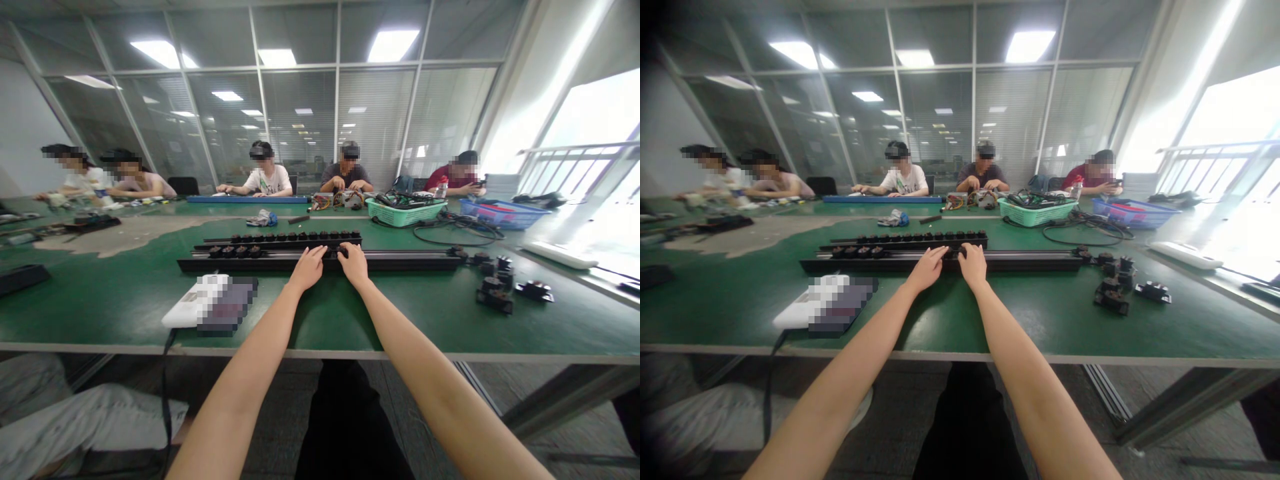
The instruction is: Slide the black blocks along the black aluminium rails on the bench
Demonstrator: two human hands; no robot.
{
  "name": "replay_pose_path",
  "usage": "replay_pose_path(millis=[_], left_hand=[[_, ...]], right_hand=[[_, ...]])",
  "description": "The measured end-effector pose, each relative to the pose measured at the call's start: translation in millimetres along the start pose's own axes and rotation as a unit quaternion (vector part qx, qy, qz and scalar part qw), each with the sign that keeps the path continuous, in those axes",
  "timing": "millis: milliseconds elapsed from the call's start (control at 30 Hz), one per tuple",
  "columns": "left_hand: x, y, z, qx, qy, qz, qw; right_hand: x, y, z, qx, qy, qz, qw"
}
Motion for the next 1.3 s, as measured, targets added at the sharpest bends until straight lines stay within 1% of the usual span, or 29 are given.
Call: replay_pose_path(millis=[200, 400, 667, 833, 1033, 1167, 1300], left_hand=[[2.0, 1.6, -2.4, 0.001, 0.003, 0.002, 1.0], [0.8, 1.5, -1.9, 0.0, 0.003, 0.005, 1.0], [0.7, 1.9, -1.8, 0.002, -0.004, 0.003, 1.0], [-0.4, 1.6, -0.6, 0.003, -0.001, 0.005, 1.0], [-3.1, 0.5, 2.0, 0.01, -0.008, 0.014, 1.0], [-2.3, 0.6, 1.5, 0.006, -0.015, 0.011, 1.0], [-0.7, 1.3, -0.5, 0.003, -0.017, 0.009, 1.0]], right_hand=[[2.7, -0.6, -1.0, 0.001, 0.001, 0.0, 1.0], [4.0, -1.7, -1.4, -0.014, 0.001, 0.001, 1.0], [4.0, -1.2, -2.5, -0.008, 0.008, 0.001, 1.0], [4.2, -1.3, -3.9, -0.009, 0.012, 0.016, 1.0], [2.6, -0.5, -4.9, -0.001, 0.004, 0.03, 1.0], [2.8, 0.0, -4.2, 0.018, 0.003, 0.041, 0.999], [2.8, -0.2, -3.7, 0.021, 0.02, 0.034, 0.999]])
Point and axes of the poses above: each hand's wrist, its own y-axis away from the middle knuckle, its own z-axis out of the palm, x = y × z, the point moved 1 cm from there along -y, towards the middle knuckle, and after that the axes turned 14 degrees about -z, right-handed, at the moved point
